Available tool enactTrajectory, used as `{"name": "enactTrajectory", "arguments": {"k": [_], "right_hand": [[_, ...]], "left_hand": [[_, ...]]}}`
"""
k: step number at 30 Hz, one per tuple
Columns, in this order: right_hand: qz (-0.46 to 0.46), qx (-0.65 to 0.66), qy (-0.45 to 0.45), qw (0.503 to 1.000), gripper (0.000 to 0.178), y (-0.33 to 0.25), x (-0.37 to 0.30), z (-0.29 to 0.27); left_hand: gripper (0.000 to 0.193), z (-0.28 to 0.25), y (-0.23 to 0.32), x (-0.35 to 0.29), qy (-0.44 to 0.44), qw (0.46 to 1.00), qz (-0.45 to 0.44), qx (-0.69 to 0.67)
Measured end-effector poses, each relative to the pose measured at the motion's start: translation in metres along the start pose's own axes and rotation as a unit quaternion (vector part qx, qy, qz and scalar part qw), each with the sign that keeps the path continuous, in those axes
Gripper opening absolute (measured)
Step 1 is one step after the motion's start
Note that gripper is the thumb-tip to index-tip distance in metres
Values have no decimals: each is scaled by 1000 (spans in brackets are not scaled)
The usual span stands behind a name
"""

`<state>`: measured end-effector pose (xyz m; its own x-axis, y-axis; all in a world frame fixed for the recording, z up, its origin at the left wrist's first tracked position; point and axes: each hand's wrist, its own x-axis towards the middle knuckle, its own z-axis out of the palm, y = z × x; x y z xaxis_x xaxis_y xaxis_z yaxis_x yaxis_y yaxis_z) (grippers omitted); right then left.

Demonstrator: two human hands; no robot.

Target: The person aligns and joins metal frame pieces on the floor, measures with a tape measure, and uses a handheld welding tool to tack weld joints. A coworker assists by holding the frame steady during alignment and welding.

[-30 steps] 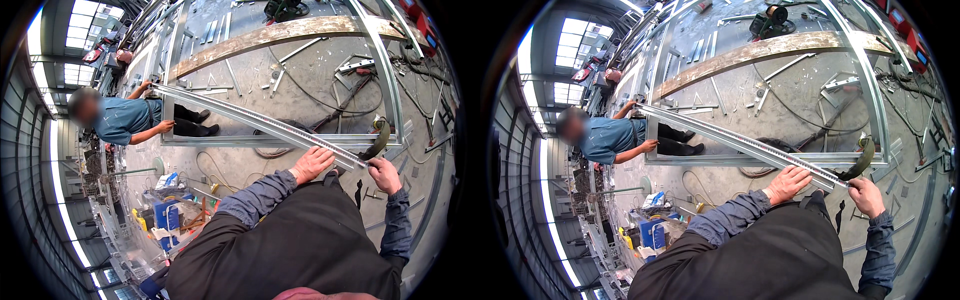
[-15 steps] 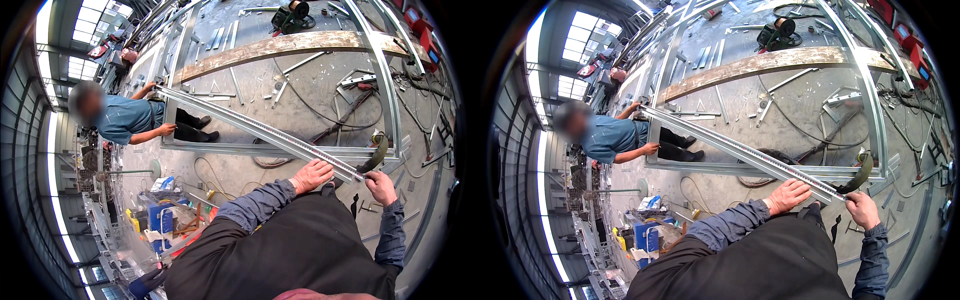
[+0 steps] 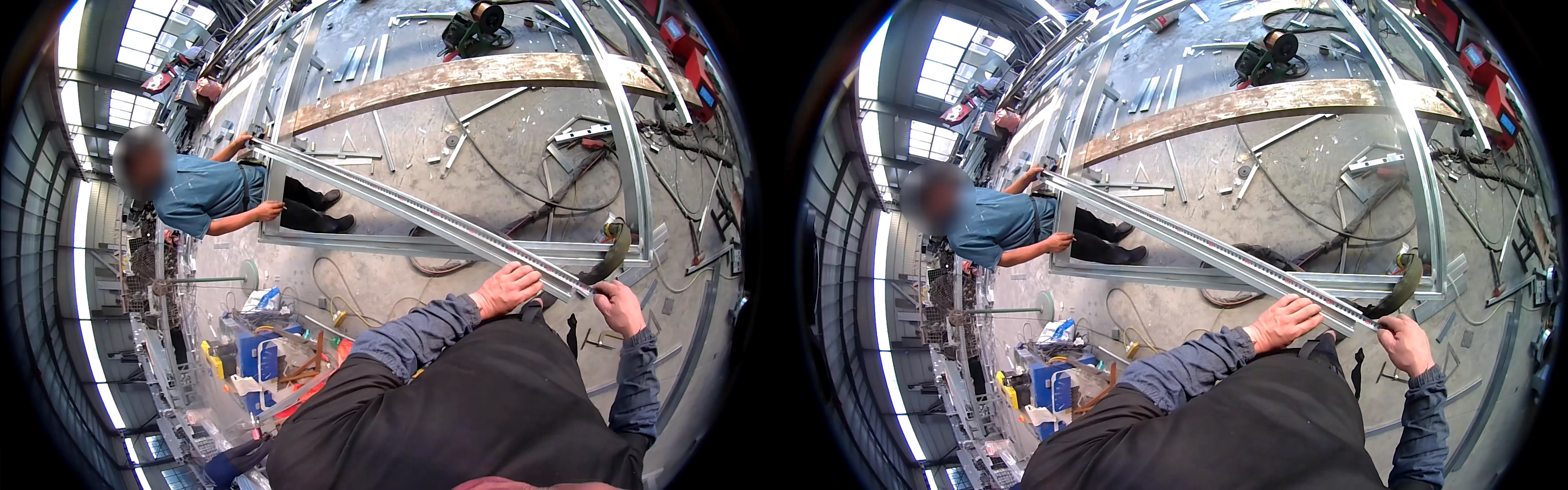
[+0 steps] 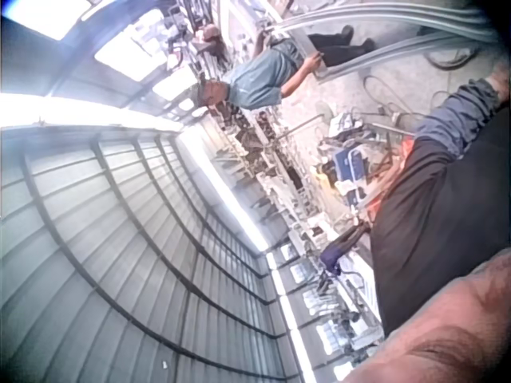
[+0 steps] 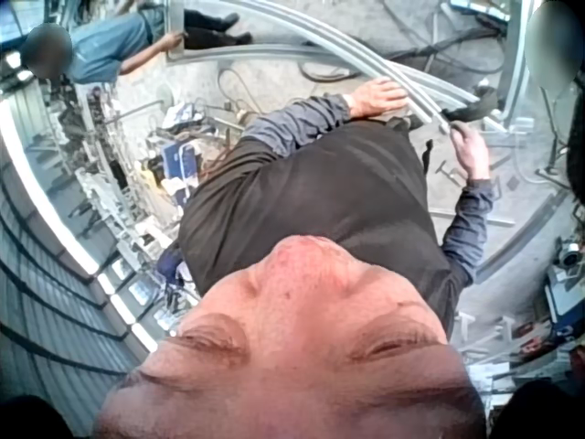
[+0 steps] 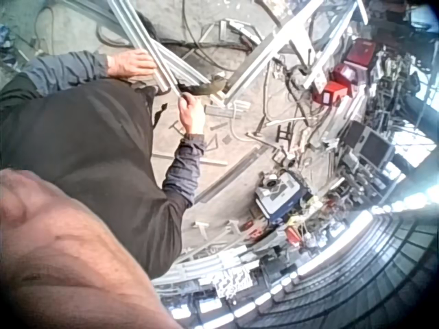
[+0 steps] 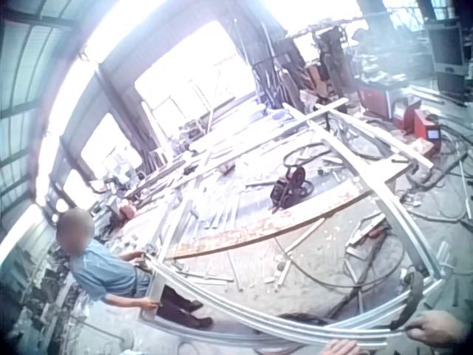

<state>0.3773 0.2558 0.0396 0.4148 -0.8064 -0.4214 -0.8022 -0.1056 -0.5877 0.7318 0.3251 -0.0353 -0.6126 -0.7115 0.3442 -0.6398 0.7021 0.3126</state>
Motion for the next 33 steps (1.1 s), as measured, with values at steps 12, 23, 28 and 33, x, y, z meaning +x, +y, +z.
{"name": "enactTrajectory", "arguments": {"k": [12,23,28,33], "right_hand": [[-7,17,14,1000,34,3,2,1],[-10,5,-8,1000,33,7,5,1],[-12,5,-8,1000,33,7,4,1],[-1,6,-2,1000,33,-4,0,-3]], "left_hand": [[41,5,1,-7,-3,1000,13,3],[56,1,-4,-2,48,997,22,48],[63,-3,-12,-1,7,997,21,73],[69,-2,-18,4,-21,997,-4,76]]}}
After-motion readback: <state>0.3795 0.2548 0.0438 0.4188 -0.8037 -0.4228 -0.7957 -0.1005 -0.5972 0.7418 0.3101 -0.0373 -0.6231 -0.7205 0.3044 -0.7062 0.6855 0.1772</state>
